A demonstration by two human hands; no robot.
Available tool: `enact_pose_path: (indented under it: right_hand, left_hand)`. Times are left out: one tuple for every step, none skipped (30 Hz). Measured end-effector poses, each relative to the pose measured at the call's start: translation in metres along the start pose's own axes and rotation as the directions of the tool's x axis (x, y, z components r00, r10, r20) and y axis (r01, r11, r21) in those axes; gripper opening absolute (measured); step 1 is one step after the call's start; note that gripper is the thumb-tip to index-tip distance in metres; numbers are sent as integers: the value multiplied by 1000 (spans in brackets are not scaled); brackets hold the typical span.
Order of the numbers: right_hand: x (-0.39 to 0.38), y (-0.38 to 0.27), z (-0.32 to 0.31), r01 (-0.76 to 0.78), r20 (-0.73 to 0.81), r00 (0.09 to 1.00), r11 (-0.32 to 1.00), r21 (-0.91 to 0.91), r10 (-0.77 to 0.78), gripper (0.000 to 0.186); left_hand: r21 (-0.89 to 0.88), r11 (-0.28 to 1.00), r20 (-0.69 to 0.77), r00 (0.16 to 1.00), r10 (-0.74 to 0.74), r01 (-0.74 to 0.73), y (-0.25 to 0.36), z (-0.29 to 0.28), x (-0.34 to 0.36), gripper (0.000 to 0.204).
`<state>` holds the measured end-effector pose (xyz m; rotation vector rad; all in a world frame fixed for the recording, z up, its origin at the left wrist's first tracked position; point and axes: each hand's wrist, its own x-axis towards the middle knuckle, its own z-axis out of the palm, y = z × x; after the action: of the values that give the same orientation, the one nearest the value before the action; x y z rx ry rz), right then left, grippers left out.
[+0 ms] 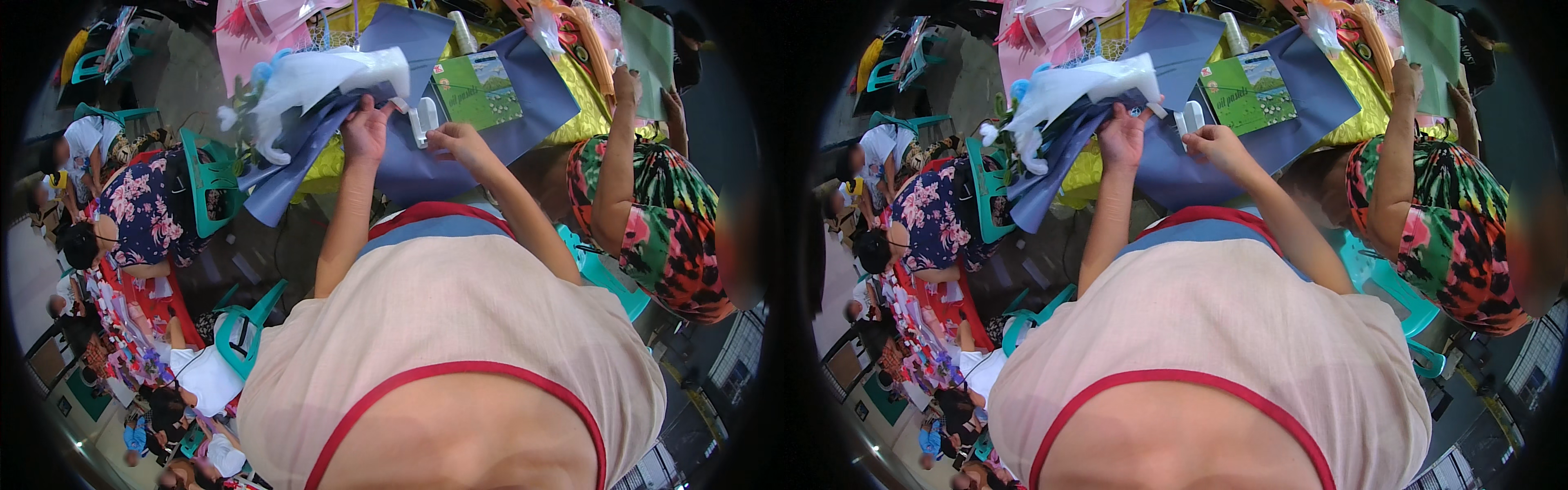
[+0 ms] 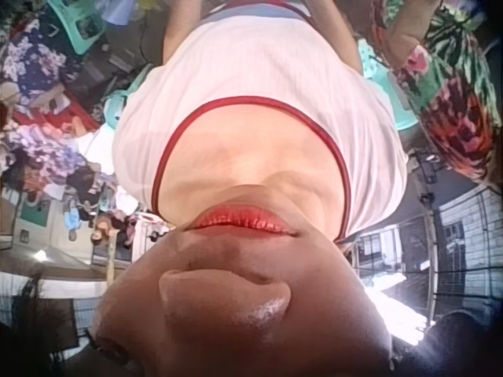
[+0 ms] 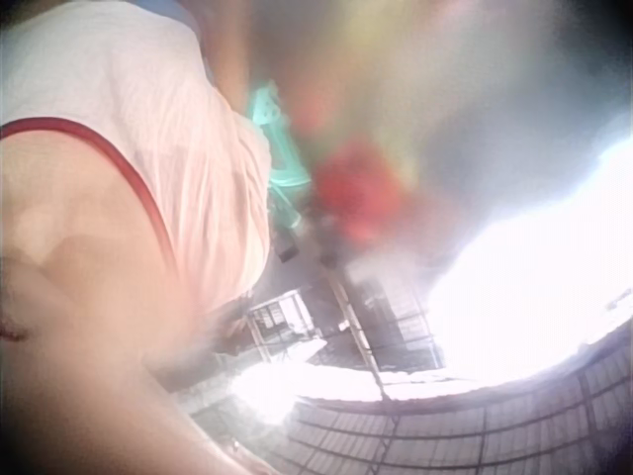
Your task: The person assembles a floral arrangement by wrapping blue and white flowers in blue and white paper and using a stapler to secure the base of the wrapping.
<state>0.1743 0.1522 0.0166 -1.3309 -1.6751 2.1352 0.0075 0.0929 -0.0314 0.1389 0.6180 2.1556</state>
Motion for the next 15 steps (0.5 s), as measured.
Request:
enact_pose_path:
  right_hand:
    - [-5, -4, 1, -21, 32, 999, 1000, -4, 22, 26]
    - [-9, -6, 2, -42, 64, 997, 999, -10, 43, 25]
    - [-13, -5, 2, -42, 61, 997, 999, -5, 42, 25]
    - [-17, -2, 1, -51, 53, 997, 998, 35, 49, 25]
    - [-21, -1, 1, -56, 54, 997, 996, 70, 52, 25]
    - [-25, 2, -1, -56, 53, 997, 996, 72, 52, 25]
    - [-29, 7, -5, -49, 70, 996, 998, 28, 47, 24]
    - [-33, 11, -8, -42, 92, 995, 999, -17, 43, 23]
    - [-39, 14, -12, -43, 93, 995, 999, -17, 44, 23]
    - [-46, 17, -15, -71, 92, 993, 996, -47, 75, 23]
    - [-52, 20, -19, -99, 93, 990, 992, -78, 107, 23]
    - [-55, 30, -24, -85, 86, 992, 993, -87, 93, 22]
    - [-61, 38, -29, -85, 86, 992, 992, -88, 93, 22]
    - [-65, 45, -34, -118, 82, 988, 985, -128, 129, 22]
    - [-70, 53, -40, -151, 75, 983, 974, -166, 165, 22]
  left_hand:
    - [8, 999, -9, 999, 43, -42, 4, -1, 3, 35]
    - [16, 996, -18, 996, 84, -84, 9, 0, 5, 43]
    - [52, 992, -47, 992, 118, -116, 15, 10, 9, 55]
    - [90, 986, -74, 987, 145, -138, 22, 18, 12, 60]
    - [49, 985, -103, 980, 170, -165, 29, 10, 18, 58]
    - [30, 987, -79, 984, 163, -161, 37, 8, 26, 55]
    - [12, 988, -54, 986, 155, -155, 44, 5, 33, 53]
    - [4, 984, -73, 981, 180, -180, 50, 0, 39, 48]
    - [9, 982, -57, 981, 187, -187, 57, -3, 44, 46]
    - [36, 976, -34, 975, 218, -217, 62, -6, 49, 45]
    - [65, 966, -11, 968, 250, -249, 68, -5, 51, 45]
    - [76, 969, 11, 972, 235, -235, 75, -6, 58, 42]
    - [75, 969, 11, 972, 236, -236, 78, -8, 60, 42]
    - [109, 962, 28, 968, 249, -251, 81, 0, 62, 40]
    - [142, 954, 47, 965, 260, -264, 83, 6, 64, 38]
